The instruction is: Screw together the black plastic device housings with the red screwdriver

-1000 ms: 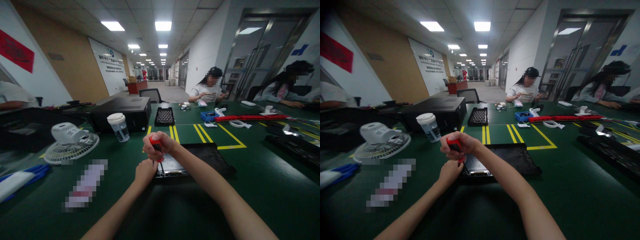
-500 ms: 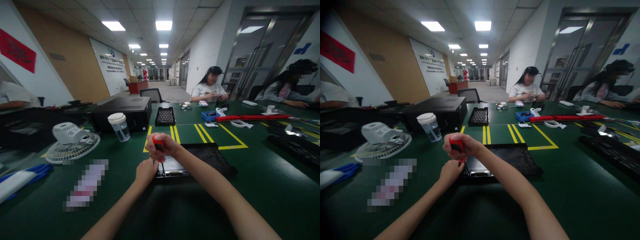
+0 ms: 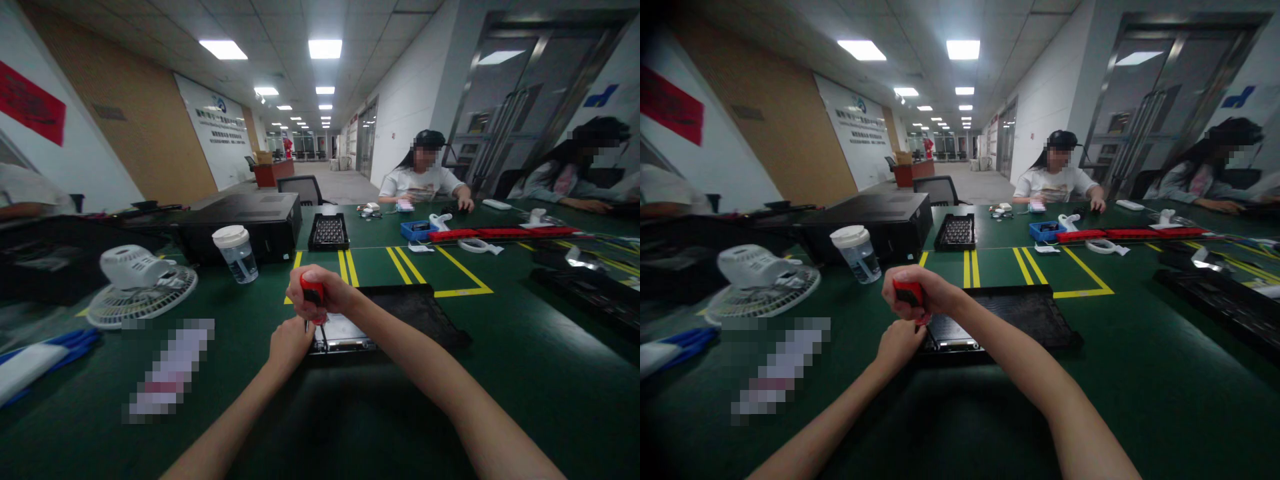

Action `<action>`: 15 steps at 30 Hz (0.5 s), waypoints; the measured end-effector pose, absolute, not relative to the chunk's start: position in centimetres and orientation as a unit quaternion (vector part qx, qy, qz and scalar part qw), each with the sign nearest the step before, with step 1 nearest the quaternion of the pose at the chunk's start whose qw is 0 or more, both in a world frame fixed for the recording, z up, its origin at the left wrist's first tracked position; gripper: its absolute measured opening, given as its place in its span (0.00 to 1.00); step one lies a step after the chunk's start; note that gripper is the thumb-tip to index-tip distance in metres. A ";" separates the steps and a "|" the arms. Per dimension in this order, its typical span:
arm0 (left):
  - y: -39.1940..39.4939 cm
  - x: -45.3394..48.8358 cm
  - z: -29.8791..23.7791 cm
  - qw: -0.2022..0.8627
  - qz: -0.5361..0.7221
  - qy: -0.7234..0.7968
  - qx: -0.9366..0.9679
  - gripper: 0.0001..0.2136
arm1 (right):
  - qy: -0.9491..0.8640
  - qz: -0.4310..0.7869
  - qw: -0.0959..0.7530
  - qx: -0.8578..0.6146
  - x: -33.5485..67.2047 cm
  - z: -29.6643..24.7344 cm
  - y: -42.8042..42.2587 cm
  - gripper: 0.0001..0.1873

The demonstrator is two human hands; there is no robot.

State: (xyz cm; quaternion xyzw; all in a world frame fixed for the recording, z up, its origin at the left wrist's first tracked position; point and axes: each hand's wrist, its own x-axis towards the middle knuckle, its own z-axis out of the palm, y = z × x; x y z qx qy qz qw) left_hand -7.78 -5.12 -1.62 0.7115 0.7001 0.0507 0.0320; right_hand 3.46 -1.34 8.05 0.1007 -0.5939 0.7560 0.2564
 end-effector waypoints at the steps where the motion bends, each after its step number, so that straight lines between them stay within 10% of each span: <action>1: -5.1 -7.8 -1.7 0.031 0.053 0.701 0.710 0.18 | -0.593 0.753 0.265 0.105 3.5 8.0 -1.3 0.12; 15: -5.2 -7.8 -1.8 0.028 0.087 0.693 0.716 0.16 | -0.584 0.734 0.339 0.070 4.2 7.9 -1.4 0.13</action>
